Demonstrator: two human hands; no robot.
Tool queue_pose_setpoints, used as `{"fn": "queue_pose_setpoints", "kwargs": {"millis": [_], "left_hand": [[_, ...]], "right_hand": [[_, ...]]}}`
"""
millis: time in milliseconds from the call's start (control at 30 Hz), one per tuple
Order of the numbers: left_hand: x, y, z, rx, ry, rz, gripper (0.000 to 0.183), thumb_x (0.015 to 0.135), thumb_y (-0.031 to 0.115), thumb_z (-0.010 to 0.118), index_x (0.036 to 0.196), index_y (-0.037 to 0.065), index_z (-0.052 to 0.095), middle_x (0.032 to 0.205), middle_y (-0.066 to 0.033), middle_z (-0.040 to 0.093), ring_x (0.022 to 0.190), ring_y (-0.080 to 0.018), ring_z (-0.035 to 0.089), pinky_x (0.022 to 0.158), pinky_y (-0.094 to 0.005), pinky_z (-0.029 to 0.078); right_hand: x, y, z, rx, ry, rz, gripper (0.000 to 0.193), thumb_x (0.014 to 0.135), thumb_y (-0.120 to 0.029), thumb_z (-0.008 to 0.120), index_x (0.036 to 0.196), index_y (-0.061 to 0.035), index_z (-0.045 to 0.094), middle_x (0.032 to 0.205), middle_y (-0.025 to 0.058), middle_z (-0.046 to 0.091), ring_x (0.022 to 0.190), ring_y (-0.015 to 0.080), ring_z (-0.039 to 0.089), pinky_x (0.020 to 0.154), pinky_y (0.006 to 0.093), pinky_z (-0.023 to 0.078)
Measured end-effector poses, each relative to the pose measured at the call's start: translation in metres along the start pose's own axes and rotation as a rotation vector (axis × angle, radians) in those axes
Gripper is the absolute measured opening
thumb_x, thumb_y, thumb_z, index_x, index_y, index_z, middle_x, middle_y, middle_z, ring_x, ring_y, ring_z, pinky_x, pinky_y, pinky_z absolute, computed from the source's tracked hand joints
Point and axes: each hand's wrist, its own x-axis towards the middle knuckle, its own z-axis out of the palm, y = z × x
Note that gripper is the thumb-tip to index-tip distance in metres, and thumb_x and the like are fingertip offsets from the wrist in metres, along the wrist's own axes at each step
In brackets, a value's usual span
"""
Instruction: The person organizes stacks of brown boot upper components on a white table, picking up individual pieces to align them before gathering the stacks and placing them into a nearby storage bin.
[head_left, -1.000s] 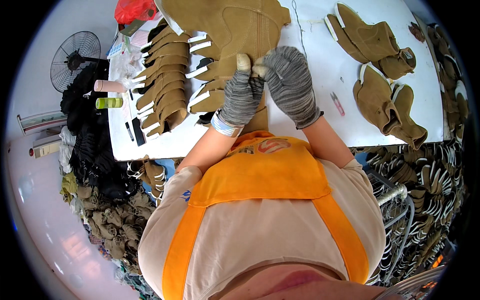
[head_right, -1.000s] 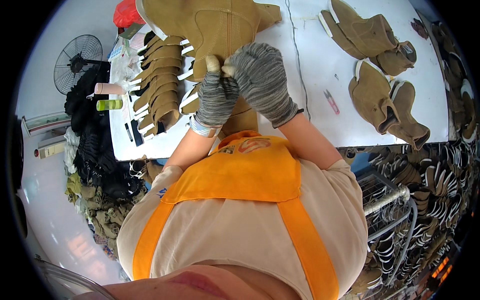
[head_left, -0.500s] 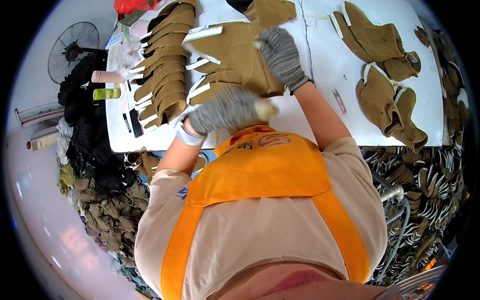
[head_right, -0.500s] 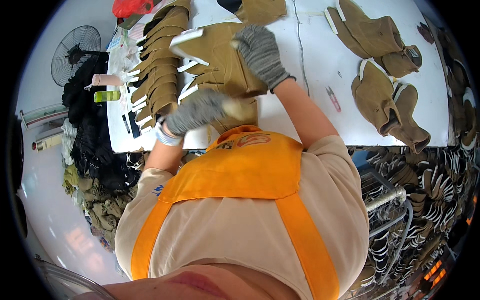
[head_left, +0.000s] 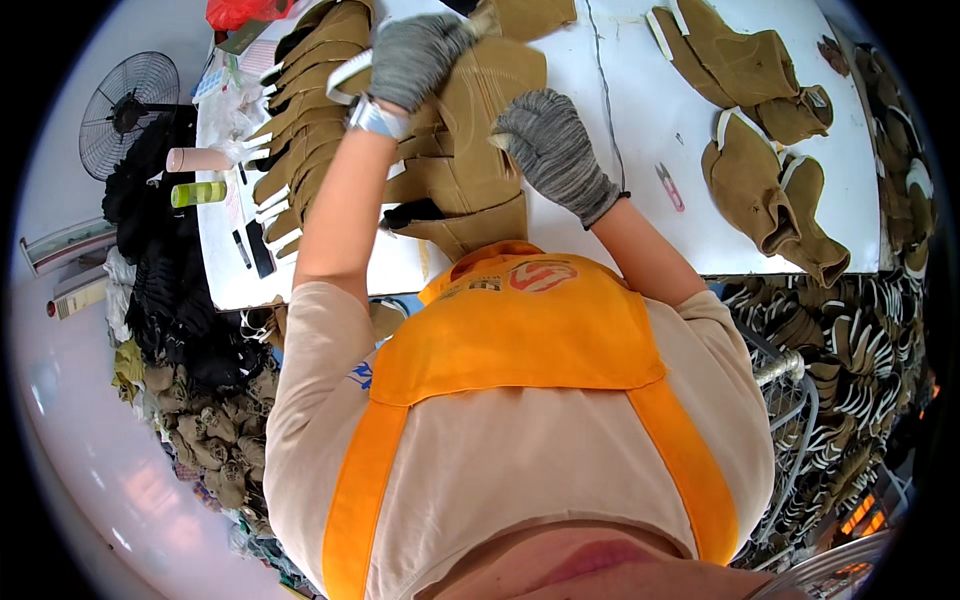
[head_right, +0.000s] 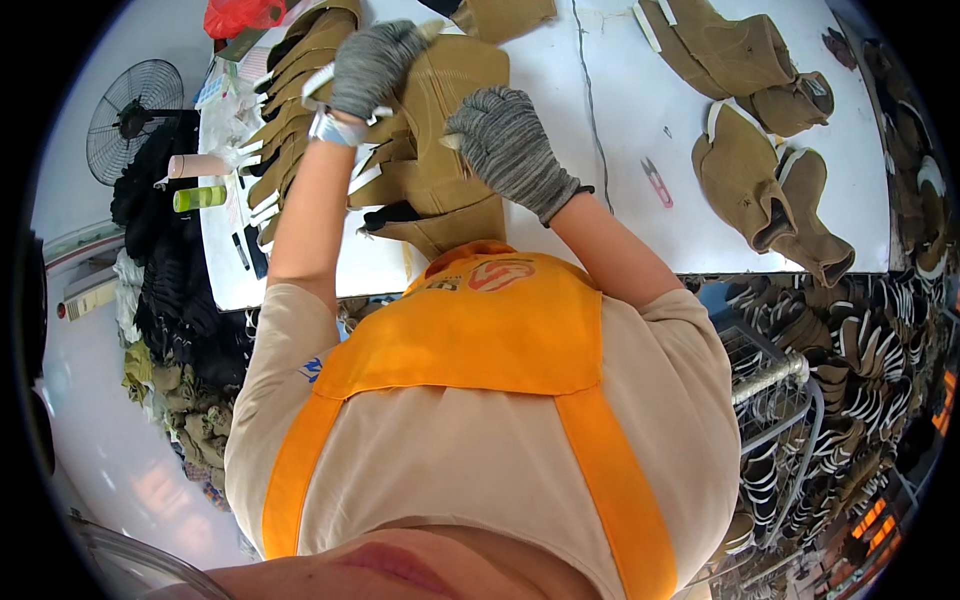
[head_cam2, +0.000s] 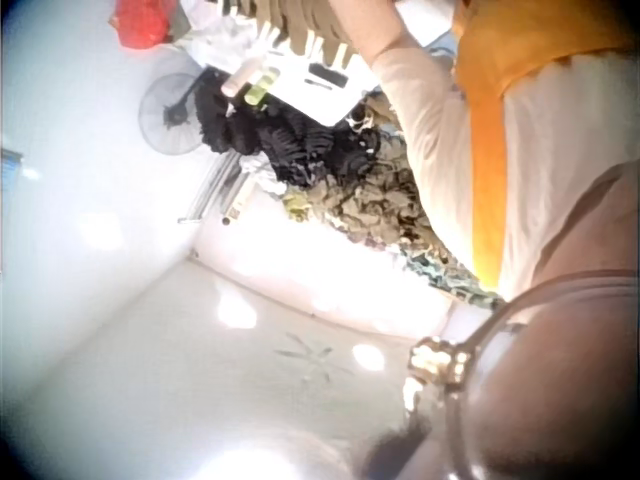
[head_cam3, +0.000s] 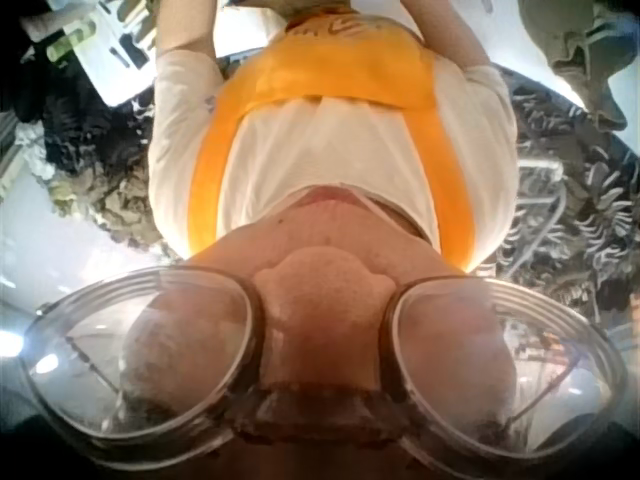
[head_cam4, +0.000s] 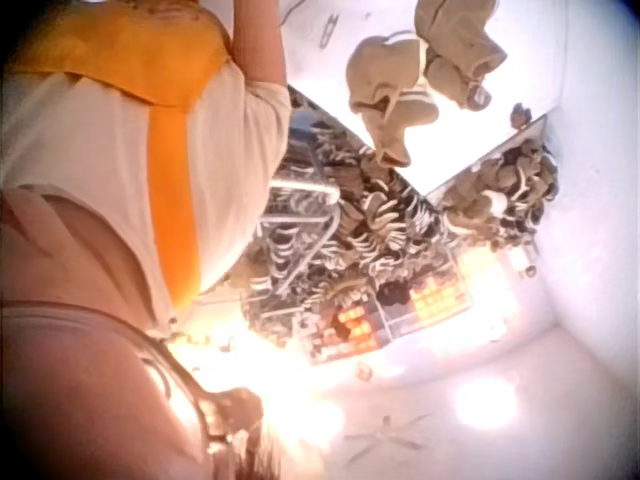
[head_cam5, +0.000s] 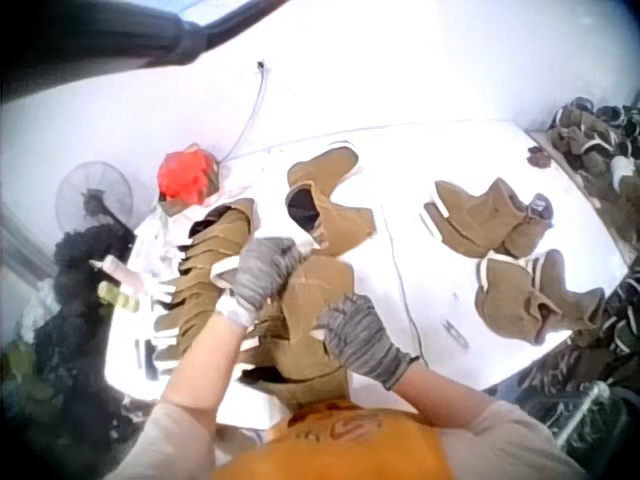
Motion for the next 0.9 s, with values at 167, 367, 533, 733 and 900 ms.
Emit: {"fn": "queue_pose_setpoints", "kwargs": {"millis": [167,367,533,733,900], "left_hand": [[0.037,-0.004,-0.029,-0.188,0.068,-0.205,0.05,0.092,0.049,0.058,0.071,0.004,0.064,0.066,-0.0213,0.058,0.064,-0.0399,0.057,0.064,-0.0471,0.044],[0.053,-0.021,-0.02,-0.227,0.161,-0.12,0.051,0.092,0.048,0.057,0.068,0.004,0.063,0.063,-0.0205,0.057,0.062,-0.038,0.056,0.064,-0.0479,0.043],[0.072,-0.03,-0.044,-0.032,0.141,0.034,0.052,0.092,0.048,0.057,0.063,0.005,0.06,0.061,-0.0162,0.058,0.06,-0.0341,0.057,0.063,-0.0459,0.041],[0.103,-0.038,-0.047,-0.095,0.685,0.22,0.028,0.083,0.03,0.071,0.071,0.005,0.065,0.067,-0.0128,0.059,0.068,-0.0313,0.058,0.067,-0.0426,0.042],[0.048,-0.083,0.0,-0.509,0.474,-0.183,0.026,0.095,0.024,0.06,0.081,0.002,0.062,0.068,-0.0114,0.059,0.065,-0.0227,0.056,0.062,-0.033,0.044]], "right_hand": [[-0.004,0.013,0.002,0.133,0.093,-0.023,0.013,0.083,-0.021,0.07,0.091,-0.0096,0.07,0.091,0.0063,0.065,0.089,0.0274,0.058,0.087,0.0412,0.045],[0.015,0.041,-0.009,0.381,0.048,0.191,0.034,0.087,-0.025,0.073,0.114,-0.0076,0.063,0.109,0.0038,0.065,0.112,0.0193,0.058,0.1,0.0368,0.044],[0.093,0.099,-0.004,1.186,0.149,0.754,0.086,0.086,-0.039,0.073,0.147,-0.0008,0.028,0.135,0.017,0.05,0.121,0.0278,0.051,0.102,0.0385,0.043],[0.178,0.159,0.023,1.327,0.182,0.513,0.077,0.083,-0.039,0.074,0.142,-0.0053,0.038,0.128,0.0148,0.055,0.115,0.026,0.055,0.091,0.0423,0.052],[0.205,0.136,0.063,1.963,0.558,0.77,0.053,0.088,-0.033,0.07,0.13,-0.0061,0.053,0.117,0.0124,0.062,0.105,0.0269,0.06,0.09,0.0434,0.053]]}}
